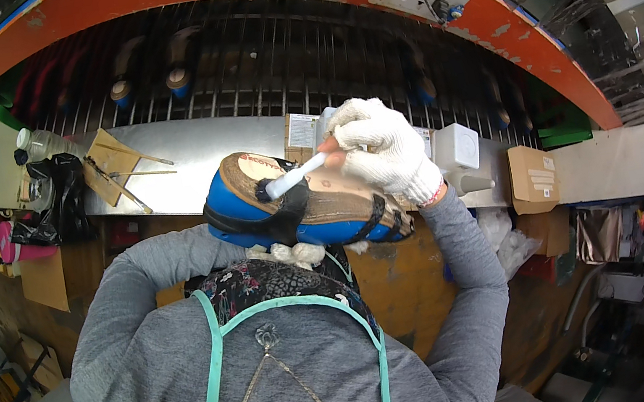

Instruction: The person repeatedly applies glue to the sole of a blue sandal using a small brush. They dip the brush into a container and spread the adhesive along the edges and surface of the sole, rotating the sandal to reach different areas.

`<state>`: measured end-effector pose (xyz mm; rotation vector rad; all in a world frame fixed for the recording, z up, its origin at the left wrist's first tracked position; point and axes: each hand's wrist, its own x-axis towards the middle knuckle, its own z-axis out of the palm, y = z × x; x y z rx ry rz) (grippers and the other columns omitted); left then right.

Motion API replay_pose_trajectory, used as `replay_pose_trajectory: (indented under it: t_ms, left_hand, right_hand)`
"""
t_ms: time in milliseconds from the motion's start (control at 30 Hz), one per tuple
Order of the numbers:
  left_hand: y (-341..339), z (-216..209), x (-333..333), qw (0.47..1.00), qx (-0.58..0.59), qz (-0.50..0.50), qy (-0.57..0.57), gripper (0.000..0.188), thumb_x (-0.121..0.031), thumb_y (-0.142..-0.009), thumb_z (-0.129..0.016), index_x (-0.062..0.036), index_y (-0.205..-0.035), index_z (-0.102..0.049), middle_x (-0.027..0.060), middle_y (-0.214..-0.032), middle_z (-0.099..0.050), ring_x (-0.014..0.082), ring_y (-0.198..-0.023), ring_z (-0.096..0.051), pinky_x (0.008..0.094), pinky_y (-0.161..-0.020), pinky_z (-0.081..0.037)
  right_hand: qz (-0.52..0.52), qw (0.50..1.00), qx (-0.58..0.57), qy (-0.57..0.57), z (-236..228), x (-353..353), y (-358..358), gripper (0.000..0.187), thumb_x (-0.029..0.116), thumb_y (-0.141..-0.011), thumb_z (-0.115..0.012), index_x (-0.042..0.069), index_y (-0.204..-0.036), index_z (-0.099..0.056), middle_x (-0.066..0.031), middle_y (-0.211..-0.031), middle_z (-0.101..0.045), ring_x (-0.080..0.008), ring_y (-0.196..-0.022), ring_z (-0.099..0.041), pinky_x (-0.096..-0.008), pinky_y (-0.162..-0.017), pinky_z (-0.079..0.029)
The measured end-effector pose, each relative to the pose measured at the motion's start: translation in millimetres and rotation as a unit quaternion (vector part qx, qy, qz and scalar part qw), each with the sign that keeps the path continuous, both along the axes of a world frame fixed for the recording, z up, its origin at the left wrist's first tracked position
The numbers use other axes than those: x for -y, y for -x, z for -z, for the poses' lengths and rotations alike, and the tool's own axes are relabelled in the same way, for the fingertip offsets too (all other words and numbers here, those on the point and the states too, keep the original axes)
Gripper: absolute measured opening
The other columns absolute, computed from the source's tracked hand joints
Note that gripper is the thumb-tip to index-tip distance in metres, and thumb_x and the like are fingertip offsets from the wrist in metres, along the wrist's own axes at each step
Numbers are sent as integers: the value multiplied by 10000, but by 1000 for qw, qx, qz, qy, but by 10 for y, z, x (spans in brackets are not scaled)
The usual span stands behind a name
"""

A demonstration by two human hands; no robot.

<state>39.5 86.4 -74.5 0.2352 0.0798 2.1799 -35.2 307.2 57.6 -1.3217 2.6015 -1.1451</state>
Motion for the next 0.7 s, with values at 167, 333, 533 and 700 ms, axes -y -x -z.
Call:
replay_pose_trajectory:
  t_ms: [167, 333, 533, 700]
  left_hand:
    - [58, 183, -130, 993, -2, 72, -93, 705, -392, -1016, -566, -28, -1542, -270, 303, -1364, -506, 392, -1142, -629, 412, -896, -612]
    - [197, 583, -225, 961, 4, 193, -198, 787, -467, -994, -577, -48, -1560, -225, 335, -1377, -477, 449, -1151, -614, 446, -949, -595]
    - [482, 1092, -237, 882, -36, 368, -293, 887, -558, -968, -590, -72, -1581, -171, 375, -1391, -442, 518, -1162, -595, 487, -1013, -575]
    - [1098, 968, 217, 975, -83, -150, 144, 752, -578, -991, -536, -69, -1518, -370, 248, -1417, -529, 359, -1217, -613, 500, -993, -562]
  right_hand:
    - [0, 999, 3, -35, 36, 16, 20, 219, 151, -676, -842, 20, -842, -786, -94, -895, -687, -219, -887, -653, -347, -734, -519]
    - [-35, 998, 0, -46, -67, 6, 92, 231, 196, -693, -832, 26, -841, -782, -98, -880, -679, -230, -866, -644, -354, -757, -498]
    - [18, 997, 77, -10, -328, -99, -13, 209, 198, -760, -773, 8, -841, -745, -110, -849, -656, -256, -777, -628, -353, -695, -481]
    - [176, 980, -80, 50, -89, 109, -683, 72, 95, -742, -782, 95, -797, -736, -55, -888, -683, -222, -816, -599, -333, -730, -463]
